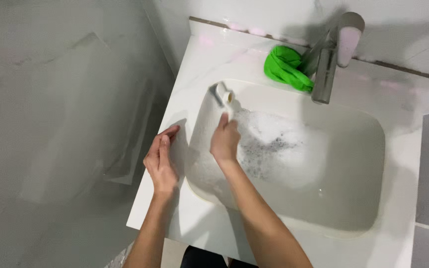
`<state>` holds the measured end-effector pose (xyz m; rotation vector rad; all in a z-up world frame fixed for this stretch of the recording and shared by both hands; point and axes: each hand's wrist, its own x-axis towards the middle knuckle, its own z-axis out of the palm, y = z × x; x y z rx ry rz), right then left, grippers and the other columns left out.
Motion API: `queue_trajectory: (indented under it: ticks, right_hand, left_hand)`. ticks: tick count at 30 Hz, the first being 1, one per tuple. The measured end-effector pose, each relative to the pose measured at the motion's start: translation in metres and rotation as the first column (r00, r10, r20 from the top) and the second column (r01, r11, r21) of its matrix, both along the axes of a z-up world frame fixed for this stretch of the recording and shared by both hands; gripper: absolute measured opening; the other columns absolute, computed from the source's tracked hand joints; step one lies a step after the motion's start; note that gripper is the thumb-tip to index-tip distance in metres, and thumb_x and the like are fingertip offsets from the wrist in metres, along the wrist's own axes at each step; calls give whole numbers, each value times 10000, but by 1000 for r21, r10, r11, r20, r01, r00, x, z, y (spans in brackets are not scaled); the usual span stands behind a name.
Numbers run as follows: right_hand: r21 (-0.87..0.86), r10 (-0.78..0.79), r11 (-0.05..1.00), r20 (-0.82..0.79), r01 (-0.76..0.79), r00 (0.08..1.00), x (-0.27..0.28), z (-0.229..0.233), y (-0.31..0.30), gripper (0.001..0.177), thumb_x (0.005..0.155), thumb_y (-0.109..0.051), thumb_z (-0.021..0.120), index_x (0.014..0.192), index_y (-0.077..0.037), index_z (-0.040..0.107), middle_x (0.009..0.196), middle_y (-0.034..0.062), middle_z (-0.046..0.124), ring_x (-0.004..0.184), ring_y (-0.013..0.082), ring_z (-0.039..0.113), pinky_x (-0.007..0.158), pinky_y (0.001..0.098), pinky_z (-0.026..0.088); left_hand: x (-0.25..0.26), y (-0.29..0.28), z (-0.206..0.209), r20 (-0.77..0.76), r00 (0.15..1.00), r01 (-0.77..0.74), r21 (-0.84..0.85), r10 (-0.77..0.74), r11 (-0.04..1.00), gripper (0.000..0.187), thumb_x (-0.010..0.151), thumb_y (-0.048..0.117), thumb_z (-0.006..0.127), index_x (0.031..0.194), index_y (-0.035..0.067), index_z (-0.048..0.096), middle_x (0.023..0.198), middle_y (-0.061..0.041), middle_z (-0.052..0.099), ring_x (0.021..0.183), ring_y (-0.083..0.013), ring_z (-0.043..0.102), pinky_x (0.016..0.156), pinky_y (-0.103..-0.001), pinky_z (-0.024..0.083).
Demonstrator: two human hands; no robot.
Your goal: The person scrubs a white bathroom sink filled with soapy water using a white brush with a yellow center. They clean the basin, the faucet, and the surrounding countertop. A green cloth is used to wipe the sink and faucet, and the cloth is rinsed under running water.
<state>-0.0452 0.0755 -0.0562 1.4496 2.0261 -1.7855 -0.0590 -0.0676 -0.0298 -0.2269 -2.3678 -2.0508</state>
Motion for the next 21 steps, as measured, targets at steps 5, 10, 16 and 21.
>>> queue_trajectory:
  ticks: [5,10,16,21]
  right_hand:
    - [136,265,953,53,-270,963,90,-15,-39,595,1065,-458,271,1238,53,523,884,253,715,804,329,758,730,494,587]
    - [-31,-91,996,-169,87,981,-21,-57,6,607,1139,-431,241,1192,89,548,950,420,624,717,559,637,592,594,536]
    - [77,-55,995,-155,67,986,40,-20,-56,460,1048,-406,349,1142,10,522,787,209,709,515,231,697,392,319,535]
    - [-119,-229,969,-128,215,965,-26,-7,-24,493,1087,-420,318,1182,36,479,880,242,647,579,297,636,455,397,531]
  left_hand:
    - [-5,2,2,7,1000,-30,-69,30,997,504,1063,409,434,1168,16,731,1161,-144,757,1147,-250,708,1056,-415,525]
    - [1,0,0,6,1000,-20,-35,20,999,496,1070,406,444,1170,11,727,1156,-152,758,1116,-256,706,1040,-434,534]
    - [-5,1,-2,2,1000,-16,-49,16,999,517,1073,414,407,1150,19,732,1154,-143,755,1128,-256,709,1029,-428,547]
    - [-5,1,-3,8,1000,-25,45,25,999,531,1089,419,396,1151,1,717,1171,-161,744,1149,-275,697,1053,-443,537]
